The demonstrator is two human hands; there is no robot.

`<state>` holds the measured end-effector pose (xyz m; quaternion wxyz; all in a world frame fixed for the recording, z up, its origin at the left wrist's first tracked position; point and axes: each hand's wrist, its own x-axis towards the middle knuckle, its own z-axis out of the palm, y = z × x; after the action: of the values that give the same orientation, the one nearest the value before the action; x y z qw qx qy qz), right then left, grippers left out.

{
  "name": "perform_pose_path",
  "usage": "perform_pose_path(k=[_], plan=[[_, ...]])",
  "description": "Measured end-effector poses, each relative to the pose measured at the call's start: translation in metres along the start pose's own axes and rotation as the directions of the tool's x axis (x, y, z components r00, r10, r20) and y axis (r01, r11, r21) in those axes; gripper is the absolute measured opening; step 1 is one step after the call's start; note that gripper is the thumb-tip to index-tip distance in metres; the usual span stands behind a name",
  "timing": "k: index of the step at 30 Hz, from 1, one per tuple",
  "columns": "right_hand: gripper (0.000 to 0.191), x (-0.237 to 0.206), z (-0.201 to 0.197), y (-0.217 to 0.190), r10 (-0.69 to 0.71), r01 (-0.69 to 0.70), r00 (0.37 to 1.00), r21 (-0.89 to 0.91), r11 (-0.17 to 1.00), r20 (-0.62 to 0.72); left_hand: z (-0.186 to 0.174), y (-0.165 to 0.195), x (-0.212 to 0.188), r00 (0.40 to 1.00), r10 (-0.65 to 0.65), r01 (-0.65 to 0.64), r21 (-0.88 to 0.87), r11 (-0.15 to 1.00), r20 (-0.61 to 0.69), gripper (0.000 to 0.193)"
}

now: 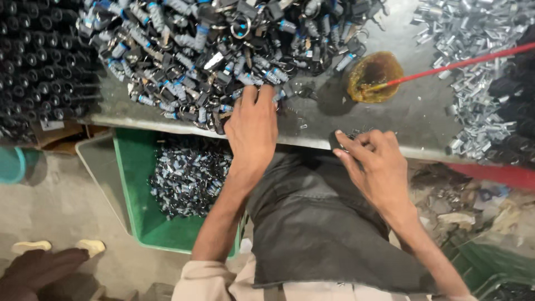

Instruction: The person picks lock cylinders one at a time from a large pile on the workbench, uses a long-handled brush to apply a yellow lubricant from a container onto each cylinder, works the cylinder with both hands, and sets it back on the table or into a bin.

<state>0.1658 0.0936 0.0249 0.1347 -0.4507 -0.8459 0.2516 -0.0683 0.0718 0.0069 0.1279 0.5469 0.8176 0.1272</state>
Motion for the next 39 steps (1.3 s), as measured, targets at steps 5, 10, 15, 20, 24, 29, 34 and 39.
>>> perform_pose_path(k=[5,10,15,20,24,29,34,39], plan=[[0.044,0.002,0.009,0.002,-0.134,0.133,0.991,-0.104,0.986,0.003,-0.022,-0.013,-0.012,0.932,0.149,-0.282,-0.401,0.871,-0.331,0.019],[0.028,-0.001,0.013,0.007,-0.084,0.085,0.996,0.078,0.993,-0.011,-0.034,0.002,-0.035,0.992,-0.123,-0.046,-0.885,-0.463,0.012,0.015],[0.019,-0.014,0.009,0.011,0.203,-0.186,0.979,0.577,0.796,0.035,-0.017,0.028,-0.059,0.916,0.138,0.334,-0.908,0.251,0.376,0.015],[0.017,-0.022,0.015,0.011,0.332,-0.294,0.939,0.714,0.635,0.092,0.001,0.034,-0.057,0.904,0.216,0.262,-0.876,0.404,0.37,0.014],[0.016,-0.02,0.022,0.012,0.342,-0.306,0.934,0.733,0.607,0.107,0.008,0.03,-0.052,0.851,0.205,0.384,-0.838,0.388,0.484,0.016],[0.017,-0.013,0.027,0.011,0.323,-0.259,0.945,0.705,0.66,0.045,0.022,0.028,-0.049,0.79,0.179,0.483,-0.774,0.409,0.587,0.017],[0.017,-0.006,0.03,0.001,0.241,-0.18,0.959,0.341,0.923,-0.147,0.033,0.047,-0.044,0.968,0.117,0.054,-0.636,0.77,0.223,0.019],[0.014,-0.011,0.024,-0.004,0.261,-0.19,0.946,0.324,0.927,-0.191,0.023,0.048,-0.043,0.993,0.01,0.035,-0.372,0.927,0.12,0.019]])
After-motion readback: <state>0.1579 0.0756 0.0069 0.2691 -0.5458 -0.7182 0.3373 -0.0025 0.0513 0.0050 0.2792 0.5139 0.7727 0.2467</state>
